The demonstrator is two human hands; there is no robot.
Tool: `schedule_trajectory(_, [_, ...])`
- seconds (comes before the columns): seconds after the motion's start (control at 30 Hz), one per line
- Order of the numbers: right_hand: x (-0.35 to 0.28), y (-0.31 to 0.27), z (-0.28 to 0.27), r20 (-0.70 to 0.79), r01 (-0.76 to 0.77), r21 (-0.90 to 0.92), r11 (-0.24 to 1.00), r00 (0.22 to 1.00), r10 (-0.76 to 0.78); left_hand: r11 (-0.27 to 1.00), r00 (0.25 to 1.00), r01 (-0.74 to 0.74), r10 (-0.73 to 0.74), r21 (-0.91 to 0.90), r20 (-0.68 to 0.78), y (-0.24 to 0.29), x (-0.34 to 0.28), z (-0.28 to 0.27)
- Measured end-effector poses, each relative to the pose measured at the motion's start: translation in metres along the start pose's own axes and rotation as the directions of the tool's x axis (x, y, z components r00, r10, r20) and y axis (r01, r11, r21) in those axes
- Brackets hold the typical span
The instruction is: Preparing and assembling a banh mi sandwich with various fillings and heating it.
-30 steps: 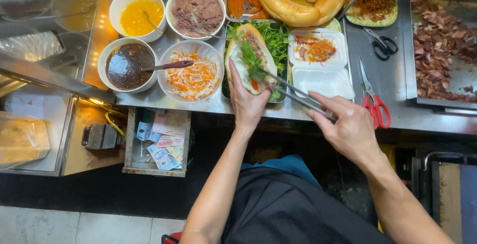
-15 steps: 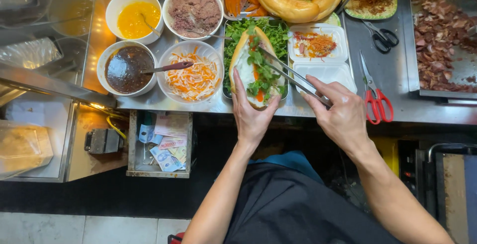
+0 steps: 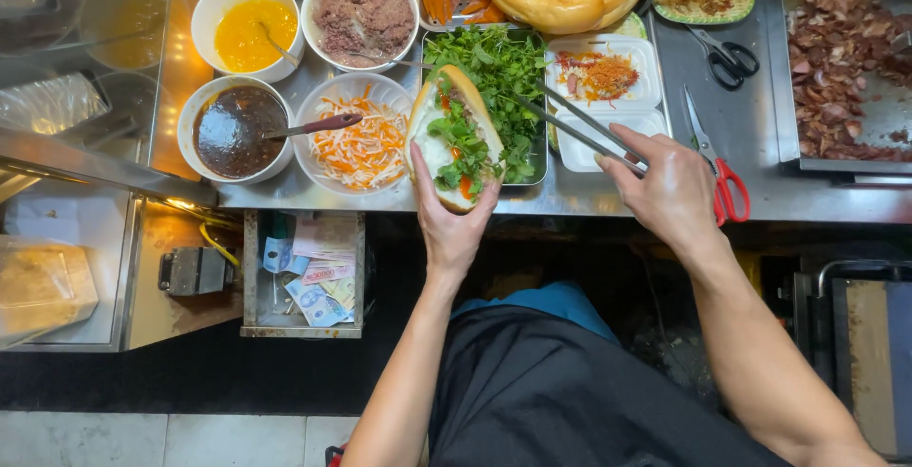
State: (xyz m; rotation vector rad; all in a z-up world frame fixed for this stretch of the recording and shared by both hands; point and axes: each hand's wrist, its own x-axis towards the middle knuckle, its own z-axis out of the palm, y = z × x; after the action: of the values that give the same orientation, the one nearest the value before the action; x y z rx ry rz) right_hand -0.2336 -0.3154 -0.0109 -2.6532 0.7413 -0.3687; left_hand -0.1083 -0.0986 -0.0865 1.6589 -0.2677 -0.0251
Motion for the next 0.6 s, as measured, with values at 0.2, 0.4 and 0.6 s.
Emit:
schedule_trajectory(0.2, [0.001,0.022,0.021,0.169,-0.129,-0.146,0.981,0.974,0.153,1.000,0.999,0.014,-0.014,-0.011,0.037,0.004,-0.001,-0.002])
schedule_trajectory(0.4, [-0.015,-0.009,-0.030,0.072,-0.178,0.074,0.981,0.982,0.173,1.000,0.996,0.026,-0.025,-0.009,0.086,-0.002,0.006,0.000])
schedule_trajectory(0.6, [-0.023,-0.064,-0.067,-0.008,-0.156,0.228,0.961,0.987,0.162,0.961,0.971,-0.234,0.221,0.149,0.095,-0.002,0.013,0.016])
